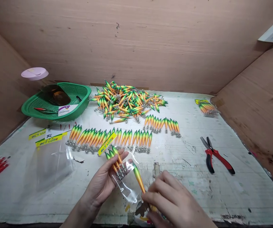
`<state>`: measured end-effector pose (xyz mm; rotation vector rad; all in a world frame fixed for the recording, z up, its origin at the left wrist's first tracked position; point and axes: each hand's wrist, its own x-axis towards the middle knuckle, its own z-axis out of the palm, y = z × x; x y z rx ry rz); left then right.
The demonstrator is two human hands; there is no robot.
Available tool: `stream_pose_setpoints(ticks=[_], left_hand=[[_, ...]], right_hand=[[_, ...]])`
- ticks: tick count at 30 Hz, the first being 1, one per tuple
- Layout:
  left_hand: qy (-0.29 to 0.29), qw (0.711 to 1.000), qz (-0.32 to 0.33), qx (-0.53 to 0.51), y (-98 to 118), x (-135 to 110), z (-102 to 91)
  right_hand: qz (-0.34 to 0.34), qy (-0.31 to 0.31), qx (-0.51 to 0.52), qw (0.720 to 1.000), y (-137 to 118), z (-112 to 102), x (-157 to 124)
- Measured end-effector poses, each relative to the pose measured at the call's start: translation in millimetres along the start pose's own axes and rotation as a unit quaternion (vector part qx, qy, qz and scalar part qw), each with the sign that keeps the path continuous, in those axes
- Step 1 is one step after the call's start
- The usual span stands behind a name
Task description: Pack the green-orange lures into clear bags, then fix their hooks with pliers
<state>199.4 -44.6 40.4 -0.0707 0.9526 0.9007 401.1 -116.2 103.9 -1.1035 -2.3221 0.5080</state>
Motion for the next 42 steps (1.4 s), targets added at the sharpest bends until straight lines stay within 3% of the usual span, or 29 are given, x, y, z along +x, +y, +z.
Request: stream_pose_setpoints(ticks=[4,8,24,27,35,42], left_hand=[[-0.012,1.000,0.001,-0.003,-4.1,-2.1,-2.0],[-0.021,1.000,0.007,0.000,-4.2,-5.6,-2.3],[-0.075,0.997,-0.017,0.007,-7.7,-7.9,-2.6],[-0.092,0.995,-0.013,-0.019,-8.6,-8.3,-3.3],[-0.084,0.996,-0.022,-0.035,-7.2,-8.6,-5.3],[-0.055,0.998,-0.001,-0.036,-9.4,-8.6,-2.2]], right_hand=[[-0.009,0.093,-0.129,0.987,2.3,30.1,18.6],[-0.032,0.137,-0.183,0.973,6.2,40.7,18.7],[0.008,0.261,-0.145,0.954,5.1,60.8,24.1],[0.006,0.269,-0.156,0.950,3.0,55.5,23.9],[0.039,0.239,-0.049,0.969,10.3,28.1,21.3],[0.006,0.223,-0.167,0.960,11.8,42.3,19.2]])
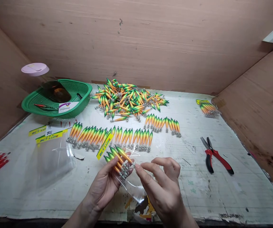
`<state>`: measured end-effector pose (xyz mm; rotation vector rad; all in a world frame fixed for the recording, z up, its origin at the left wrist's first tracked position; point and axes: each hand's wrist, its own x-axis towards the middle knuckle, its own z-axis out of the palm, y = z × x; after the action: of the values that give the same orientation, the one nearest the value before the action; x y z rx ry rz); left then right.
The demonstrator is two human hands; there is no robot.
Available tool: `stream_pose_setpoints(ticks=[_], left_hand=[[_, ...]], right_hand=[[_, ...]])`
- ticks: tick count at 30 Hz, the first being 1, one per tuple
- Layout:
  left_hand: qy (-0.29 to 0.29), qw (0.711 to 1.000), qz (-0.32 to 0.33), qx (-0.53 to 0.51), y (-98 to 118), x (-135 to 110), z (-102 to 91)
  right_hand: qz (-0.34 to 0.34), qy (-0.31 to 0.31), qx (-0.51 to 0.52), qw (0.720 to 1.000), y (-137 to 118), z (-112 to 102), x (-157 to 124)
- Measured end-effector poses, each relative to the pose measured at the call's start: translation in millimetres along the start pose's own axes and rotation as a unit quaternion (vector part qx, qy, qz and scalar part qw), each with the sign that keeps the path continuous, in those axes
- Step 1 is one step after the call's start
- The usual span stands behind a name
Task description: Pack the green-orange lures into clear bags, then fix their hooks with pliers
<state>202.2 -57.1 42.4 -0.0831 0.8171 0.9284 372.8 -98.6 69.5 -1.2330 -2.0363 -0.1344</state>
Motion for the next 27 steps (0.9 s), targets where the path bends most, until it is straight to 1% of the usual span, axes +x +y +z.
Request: stream_pose_setpoints(ticks=[3,6,7,10,12,14,17,20,22,23,25,27], left_hand=[[-0.001,1.000,0.009,0.005,1.2,-0.3,-1.6],[-0.009,1.000,0.024,0.003,2.7,-0.5,-2.3],[-0.010,1.000,0.028,0.001,3.1,-0.5,-2.0],[-0.008,1.000,0.022,0.004,2.7,-0.9,-0.4],[-0.008,1.000,0.008,0.015,1.0,-1.5,0.3],[-0.013,1.000,0.002,0.024,-1.6,-1.9,-0.1],[-0.019,1.000,0.001,0.022,-5.2,-1.9,-1.6],[-0.031,0.999,0.001,0.013,-5.0,-1.8,-2.9],[-0.037,0.999,0.000,0.011,-1.6,-2.0,-3.4],[-0.036,0.999,0.000,0.008,1.1,-2.0,-3.7],[-0.020,1.000,0.003,-0.001,7.4,-1.4,-4.1],[0.006,1.000,0.013,-0.011,13.0,0.1,-4.0]], right_hand=[[0.003,0.008,-0.031,0.999,-2.2,0.2,1.3],[0.026,0.029,-0.024,0.999,-3.5,-2.6,4.1],[0.029,0.027,-0.023,0.999,-3.0,-3.5,4.1],[0.014,-0.010,-0.032,0.999,1.3,-4.2,1.4],[0.003,-0.022,-0.036,0.999,3.3,-2.3,0.2],[0.009,-0.010,-0.029,0.999,1.0,1.2,2.2],[0.042,0.026,-0.007,0.999,-9.9,5.9,9.0],[0.066,0.049,0.023,0.996,-15.5,4.1,10.8],[0.077,0.057,0.073,0.993,-6.4,-0.3,6.2],[0.093,0.060,0.090,0.990,2.6,-2.2,2.5],[0.134,0.050,0.090,0.986,26.8,-2.4,-5.7],[0.164,-0.006,0.053,0.985,52.2,5.3,-13.2]])
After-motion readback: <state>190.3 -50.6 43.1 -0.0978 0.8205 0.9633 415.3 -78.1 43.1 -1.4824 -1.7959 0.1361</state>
